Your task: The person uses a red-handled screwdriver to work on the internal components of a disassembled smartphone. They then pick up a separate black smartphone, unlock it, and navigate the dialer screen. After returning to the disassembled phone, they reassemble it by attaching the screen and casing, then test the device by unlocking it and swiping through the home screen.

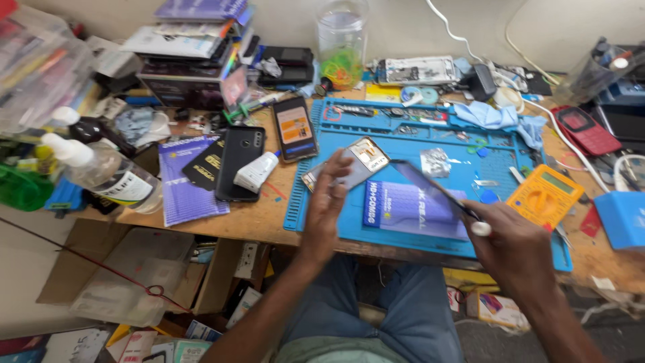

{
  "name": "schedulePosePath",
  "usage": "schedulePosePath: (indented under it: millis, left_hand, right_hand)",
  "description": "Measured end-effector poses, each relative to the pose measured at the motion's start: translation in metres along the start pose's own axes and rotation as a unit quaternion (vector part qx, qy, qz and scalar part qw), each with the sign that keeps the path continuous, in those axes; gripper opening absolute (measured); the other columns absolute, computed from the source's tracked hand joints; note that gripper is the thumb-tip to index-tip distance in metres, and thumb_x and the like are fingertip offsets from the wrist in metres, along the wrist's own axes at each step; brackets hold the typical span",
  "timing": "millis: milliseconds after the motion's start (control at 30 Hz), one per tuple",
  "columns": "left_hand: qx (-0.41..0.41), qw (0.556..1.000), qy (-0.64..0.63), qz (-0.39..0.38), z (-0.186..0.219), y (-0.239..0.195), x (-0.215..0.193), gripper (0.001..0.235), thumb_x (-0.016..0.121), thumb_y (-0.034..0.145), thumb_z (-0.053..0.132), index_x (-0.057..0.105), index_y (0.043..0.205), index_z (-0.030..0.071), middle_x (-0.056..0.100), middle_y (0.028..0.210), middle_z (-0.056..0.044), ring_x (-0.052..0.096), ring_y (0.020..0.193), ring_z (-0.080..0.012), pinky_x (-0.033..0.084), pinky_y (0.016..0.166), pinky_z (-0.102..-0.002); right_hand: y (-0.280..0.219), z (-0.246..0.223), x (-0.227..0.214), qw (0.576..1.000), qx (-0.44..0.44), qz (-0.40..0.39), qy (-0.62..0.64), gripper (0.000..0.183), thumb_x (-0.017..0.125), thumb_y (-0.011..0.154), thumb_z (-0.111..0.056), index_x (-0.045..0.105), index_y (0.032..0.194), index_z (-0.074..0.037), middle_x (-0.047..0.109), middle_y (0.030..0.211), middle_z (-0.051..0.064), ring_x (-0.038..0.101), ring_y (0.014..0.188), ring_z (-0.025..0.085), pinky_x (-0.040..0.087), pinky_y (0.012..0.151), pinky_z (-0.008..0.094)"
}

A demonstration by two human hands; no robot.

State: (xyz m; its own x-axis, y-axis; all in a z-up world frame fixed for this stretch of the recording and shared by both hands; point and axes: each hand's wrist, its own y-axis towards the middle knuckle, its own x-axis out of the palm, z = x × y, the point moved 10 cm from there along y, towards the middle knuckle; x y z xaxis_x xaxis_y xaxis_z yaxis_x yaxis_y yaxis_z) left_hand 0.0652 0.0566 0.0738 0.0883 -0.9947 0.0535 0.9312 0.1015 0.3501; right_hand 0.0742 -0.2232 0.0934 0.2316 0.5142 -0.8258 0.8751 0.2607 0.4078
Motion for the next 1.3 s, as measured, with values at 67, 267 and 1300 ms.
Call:
schedulePosePath:
  millis: [67,267,1300]
  left_hand:
    - [0.058,0.995,0.075,0.017,0.016,-0.007,-0.017,0.059,0.047,0.11,0.045,0.043,0.156,0.009,0.058,0.148,-0.012,0.053,0.139,-0.0278,0.04,0.118,-0.042]
    - [0.136,0.945,0.293,-0.048,0.024,-0.023,0.007,0.047,0.068,0.1,0.027,0.059,0.142,0.007,0.064,0.135,-0.013,0.053,0.133,-0.0313,0.043,0.113,-0.045]
    - [0.042,0.868,0.494,-0.013,-0.015,0.004,-0.071,0.095,0.082,0.081,0.042,0.036,0.153,0.0,0.052,0.146,-0.019,0.037,0.142,-0.0346,0.023,0.118,-0.053]
  right_hand:
    - [0.002,-0.011,0.015,0.978,-0.101,-0.066,-0.172,0.054,0.075,0.077,-0.006,0.068,0.129,-0.017,0.068,0.083,0.006,0.07,0.077,0.023,0.056,0.069,0.04]
    - [-0.017,-0.044,0.033,0.938,-0.308,-0.018,-0.157,0.058,0.075,0.077,-0.018,0.064,0.134,-0.015,0.067,0.099,0.009,0.071,0.078,0.024,0.059,0.068,0.039]
    - [0.098,-0.107,0.1,0.964,0.006,0.009,0.265,0.041,0.078,0.091,-0.009,0.049,0.118,0.001,0.078,0.095,0.015,0.078,0.09,0.019,0.067,0.072,0.028]
